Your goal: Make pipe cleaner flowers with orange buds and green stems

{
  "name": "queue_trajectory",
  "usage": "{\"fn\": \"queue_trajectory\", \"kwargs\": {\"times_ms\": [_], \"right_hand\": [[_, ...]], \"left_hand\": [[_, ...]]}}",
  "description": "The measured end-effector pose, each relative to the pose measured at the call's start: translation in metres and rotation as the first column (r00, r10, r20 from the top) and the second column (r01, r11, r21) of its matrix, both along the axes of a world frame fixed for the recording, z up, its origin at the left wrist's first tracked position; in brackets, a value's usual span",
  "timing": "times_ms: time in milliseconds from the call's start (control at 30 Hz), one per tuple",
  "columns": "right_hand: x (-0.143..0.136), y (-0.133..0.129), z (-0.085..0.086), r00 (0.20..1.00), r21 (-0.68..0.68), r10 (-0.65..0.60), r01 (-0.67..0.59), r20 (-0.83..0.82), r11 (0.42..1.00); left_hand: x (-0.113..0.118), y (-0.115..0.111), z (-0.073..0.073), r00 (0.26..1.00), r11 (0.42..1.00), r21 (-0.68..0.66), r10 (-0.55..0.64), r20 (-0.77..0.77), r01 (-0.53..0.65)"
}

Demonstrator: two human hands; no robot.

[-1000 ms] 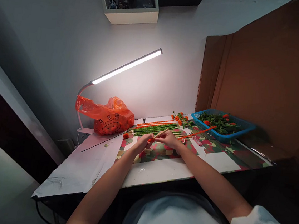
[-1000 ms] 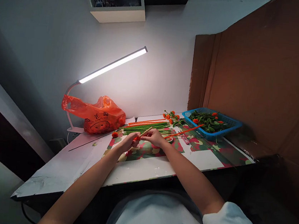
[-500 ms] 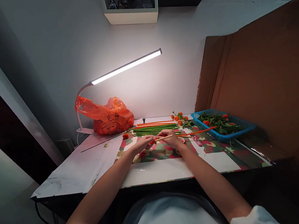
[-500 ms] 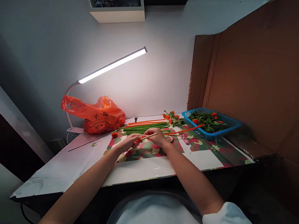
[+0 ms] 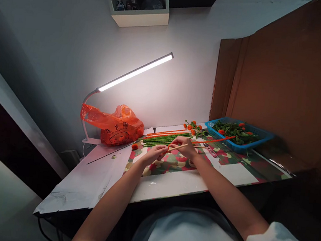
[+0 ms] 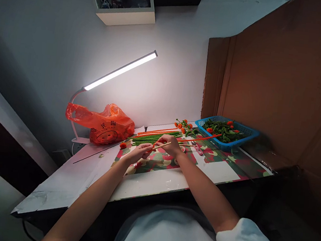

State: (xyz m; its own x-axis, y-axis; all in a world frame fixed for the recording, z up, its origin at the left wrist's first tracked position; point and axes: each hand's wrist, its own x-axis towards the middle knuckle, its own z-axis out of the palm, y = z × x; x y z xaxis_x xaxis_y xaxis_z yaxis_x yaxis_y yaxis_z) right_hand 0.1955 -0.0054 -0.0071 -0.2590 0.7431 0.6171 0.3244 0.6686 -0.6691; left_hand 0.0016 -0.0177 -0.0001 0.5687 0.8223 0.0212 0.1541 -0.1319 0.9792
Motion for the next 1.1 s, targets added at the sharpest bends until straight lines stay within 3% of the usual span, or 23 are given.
{"fn": "queue_trajectory", "kwargs": {"times_ms": [300, 633, 933, 1100], "right_hand": [[0.008, 0.009, 0.001, 0.997, 0.02, -0.081, 0.081, 0.016, 0.997], [0.016, 0.009, 0.008, 0.991, 0.029, -0.129, 0.13, -0.031, 0.991], [0.017, 0.021, 0.001, 0.994, 0.039, -0.09, 0.093, -0.067, 0.995], [0.017, 0.017, 0.003, 0.998, 0.04, -0.065, 0.066, -0.027, 0.997]], "left_hand": [[-0.001, 0.002, -0.003, 0.998, 0.996, 0.09, 0.003, -0.062, 0.003], [-0.001, 0.006, -0.007, 0.979, 0.974, 0.204, 0.135, -0.151, -0.103], [-0.007, 0.006, 0.002, 0.963, 0.97, 0.241, 0.046, -0.265, 0.02], [-0.018, 0.01, 0.006, 0.948, 0.977, 0.186, -0.038, -0.315, 0.101]]}}
